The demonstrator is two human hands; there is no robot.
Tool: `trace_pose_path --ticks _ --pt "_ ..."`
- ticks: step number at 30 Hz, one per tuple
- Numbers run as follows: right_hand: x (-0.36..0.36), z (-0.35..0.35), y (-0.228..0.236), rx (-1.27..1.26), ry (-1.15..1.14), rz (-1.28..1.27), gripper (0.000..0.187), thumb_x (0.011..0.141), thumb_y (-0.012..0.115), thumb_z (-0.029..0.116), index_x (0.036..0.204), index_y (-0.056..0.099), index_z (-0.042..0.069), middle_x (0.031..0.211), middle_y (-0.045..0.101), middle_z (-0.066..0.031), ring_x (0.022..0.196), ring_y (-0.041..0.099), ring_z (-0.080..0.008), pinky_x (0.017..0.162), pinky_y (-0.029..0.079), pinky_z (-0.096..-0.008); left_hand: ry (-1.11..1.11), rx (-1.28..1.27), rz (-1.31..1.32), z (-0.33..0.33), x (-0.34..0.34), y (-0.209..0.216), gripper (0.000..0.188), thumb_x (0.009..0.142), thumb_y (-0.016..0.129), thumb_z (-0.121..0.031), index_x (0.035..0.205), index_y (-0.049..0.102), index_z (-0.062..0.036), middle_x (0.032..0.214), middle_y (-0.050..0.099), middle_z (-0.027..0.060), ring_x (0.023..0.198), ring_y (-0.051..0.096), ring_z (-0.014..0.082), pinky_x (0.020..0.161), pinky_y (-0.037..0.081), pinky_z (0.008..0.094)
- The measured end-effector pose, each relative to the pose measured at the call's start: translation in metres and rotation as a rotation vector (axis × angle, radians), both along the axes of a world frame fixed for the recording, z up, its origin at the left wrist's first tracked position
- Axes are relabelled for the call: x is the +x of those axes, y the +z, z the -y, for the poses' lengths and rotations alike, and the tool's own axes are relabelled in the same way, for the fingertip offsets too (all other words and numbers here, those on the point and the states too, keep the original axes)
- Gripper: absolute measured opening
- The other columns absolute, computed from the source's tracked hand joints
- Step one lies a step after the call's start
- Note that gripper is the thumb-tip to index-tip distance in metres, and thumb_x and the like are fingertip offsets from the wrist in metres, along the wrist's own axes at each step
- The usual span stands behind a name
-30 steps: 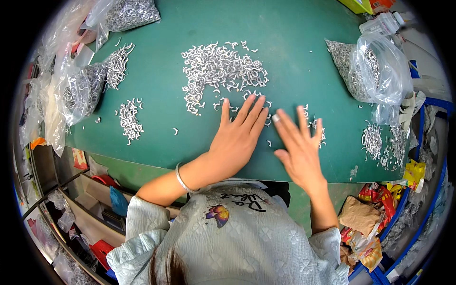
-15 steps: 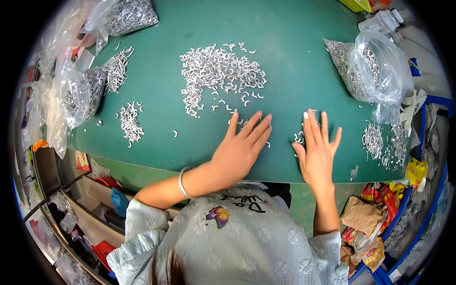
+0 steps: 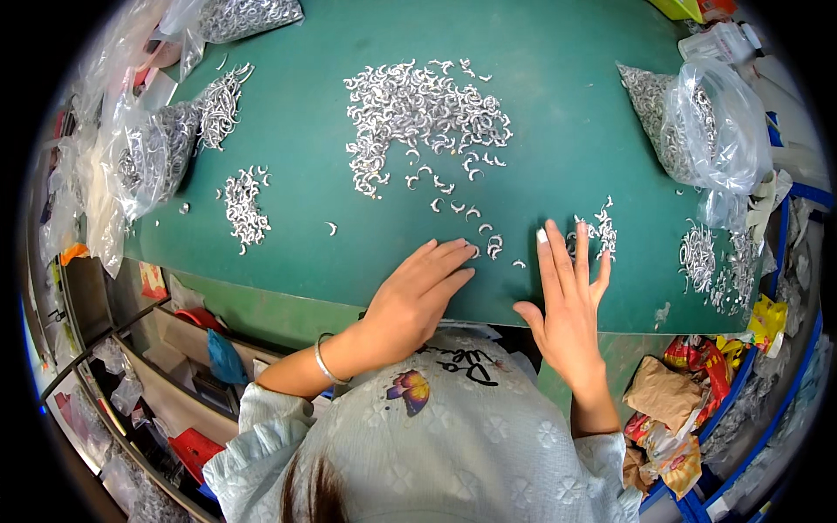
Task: The person sorts through a pile of small C-shaped metal components on a workbench by hand, spreading them out and picking them up to place into different bags or containers.
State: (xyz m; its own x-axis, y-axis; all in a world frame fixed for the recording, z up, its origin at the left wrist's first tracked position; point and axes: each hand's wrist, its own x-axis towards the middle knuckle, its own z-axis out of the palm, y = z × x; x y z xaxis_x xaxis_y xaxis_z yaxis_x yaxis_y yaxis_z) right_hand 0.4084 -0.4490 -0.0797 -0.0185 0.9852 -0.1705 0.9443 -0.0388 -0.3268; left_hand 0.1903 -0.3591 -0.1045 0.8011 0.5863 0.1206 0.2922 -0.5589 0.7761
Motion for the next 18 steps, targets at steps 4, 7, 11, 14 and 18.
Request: trace_pose_path --ticks 4,7,11,14,18 --pt "-0.016 -0.006 -0.009 -0.022 0.092 -0.037 0.086 0.073 0.076 0.040 0.142 0.042 0.000 0.157 0.026 -0.0106 0.146 0.017 -0.0397 0.108 0.014 -0.0704 0.043 0.073 -0.042 -0.005 0.011 0.002 0.042 0.079 0.060 0.008 0.121 0.059 0.0035 0.138 0.052 0.0171 0.133 0.046 0.0349 0.109 0.036 0.0504" --pt "-0.016 0.004 -0.007 -0.065 0.072 -0.081 0.086 0.074 0.076 0.040 0.143 0.041 0.001 0.157 0.025 -0.0123 0.146 0.016 -0.0405 0.108 0.013 -0.0713 0.004 0.115 -0.080 -0.002 0.006 0.003 0.041 0.080 0.060 0.009 0.121 0.059 0.0032 0.137 0.053 0.0163 0.130 0.048 0.0344 0.106 0.038 0.0493" --pt "-0.011 0.002 -0.004 -0.011 0.060 -0.065 0.086 0.074 0.076 0.041 0.144 0.042 0.004 0.158 0.025 -0.0125 0.146 0.015 -0.0415 0.107 0.012 -0.0722 0.110 0.104 -0.012 -0.001 0.005 0.000 0.041 0.080 0.062 0.008 0.120 0.060 0.0009 0.131 0.056 0.0145 0.120 0.053 0.0332 0.097 0.041 0.0450" --pt "-0.015 0.003 -0.005 -0.056 0.063 -0.047 0.084 0.074 0.075 0.041 0.144 0.043 0.008 0.158 0.026 -0.0105 0.146 0.016 -0.0407 0.107 0.013 -0.0720 0.178 0.117 0.002 0.000 0.013 0.002 0.040 0.079 0.064 0.006 0.118 0.061 -0.0016 0.123 0.058 0.0125 0.111 0.054 0.0307 0.089 0.042 0.0410" --pt "-0.013 0.015 0.000 -0.058 0.077 -0.012 0.083 0.072 0.075 0.043 0.142 0.046 0.009 0.157 0.028 -0.0053 0.146 0.017 -0.0391 0.106 0.015 -0.0725 0.266 0.062 -0.002 -0.001 0.015 0.002 0.038 0.079 0.066 0.004 0.116 0.062 -0.0043 0.112 0.057 0.0102 0.101 0.054 0.0278 0.084 0.040 0.0391"
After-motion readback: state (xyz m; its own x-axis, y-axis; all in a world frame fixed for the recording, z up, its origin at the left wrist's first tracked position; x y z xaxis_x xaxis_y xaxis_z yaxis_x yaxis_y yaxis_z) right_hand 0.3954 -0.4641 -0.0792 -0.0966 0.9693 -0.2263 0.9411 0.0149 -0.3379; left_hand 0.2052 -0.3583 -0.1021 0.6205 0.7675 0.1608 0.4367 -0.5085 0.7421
